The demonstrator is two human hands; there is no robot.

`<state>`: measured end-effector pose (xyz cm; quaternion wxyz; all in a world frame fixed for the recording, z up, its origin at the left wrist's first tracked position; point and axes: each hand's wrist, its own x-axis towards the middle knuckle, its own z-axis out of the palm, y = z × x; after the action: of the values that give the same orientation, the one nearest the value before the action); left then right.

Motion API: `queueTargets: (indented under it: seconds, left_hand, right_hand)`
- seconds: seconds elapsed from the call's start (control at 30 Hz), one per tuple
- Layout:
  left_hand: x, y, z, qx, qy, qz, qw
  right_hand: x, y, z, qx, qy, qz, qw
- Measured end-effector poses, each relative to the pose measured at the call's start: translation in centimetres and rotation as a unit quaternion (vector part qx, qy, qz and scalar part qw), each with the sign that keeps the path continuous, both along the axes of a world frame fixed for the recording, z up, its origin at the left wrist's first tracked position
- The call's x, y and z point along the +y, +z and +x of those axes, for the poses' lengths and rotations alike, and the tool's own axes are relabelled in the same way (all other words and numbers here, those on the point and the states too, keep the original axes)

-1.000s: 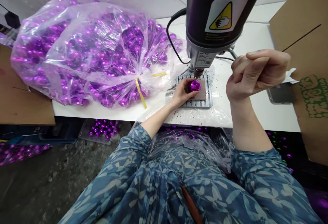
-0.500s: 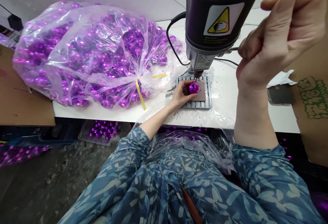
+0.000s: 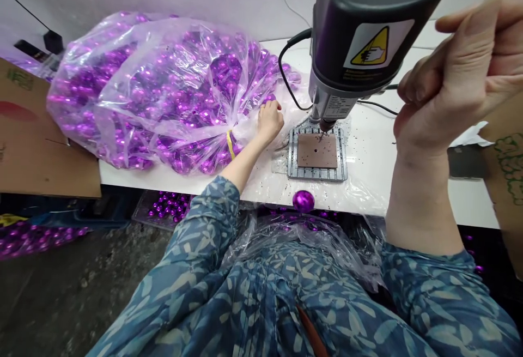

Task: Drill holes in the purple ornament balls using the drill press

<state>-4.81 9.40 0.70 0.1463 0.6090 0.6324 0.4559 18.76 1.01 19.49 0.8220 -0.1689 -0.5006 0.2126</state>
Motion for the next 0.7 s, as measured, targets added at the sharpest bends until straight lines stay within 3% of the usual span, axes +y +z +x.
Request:
queueTargets:
  seconds: [0.13, 0.33, 0.5, 0.7]
  left_hand:
    - [4.0, 0.4, -1.2, 0.023, 0.018, -0.072, 0.997]
    - [4.5, -0.6, -2.9, -0.088, -0.022, -0.015, 0.996]
    - [1.8, -1.3, -2.2, -0.195, -0.087, 0.000, 0.977]
    - [-4.7, -1.8, 0.0, -0.325, -0.199, -0.075, 0.922]
  right_hand:
    - [0.3, -0.2, 0.2, -0.003, -0.009, 0.009, 1.000]
    - [0.7, -0.6, 0.5, -0.027, -0.024, 0.018, 0.999]
    - [0.9, -0.6, 0.3, -0.028, -0.053, 0.031, 0.998]
    - [0.6, -0.5, -0.1, -0.029, -0.072, 0.036, 0.996]
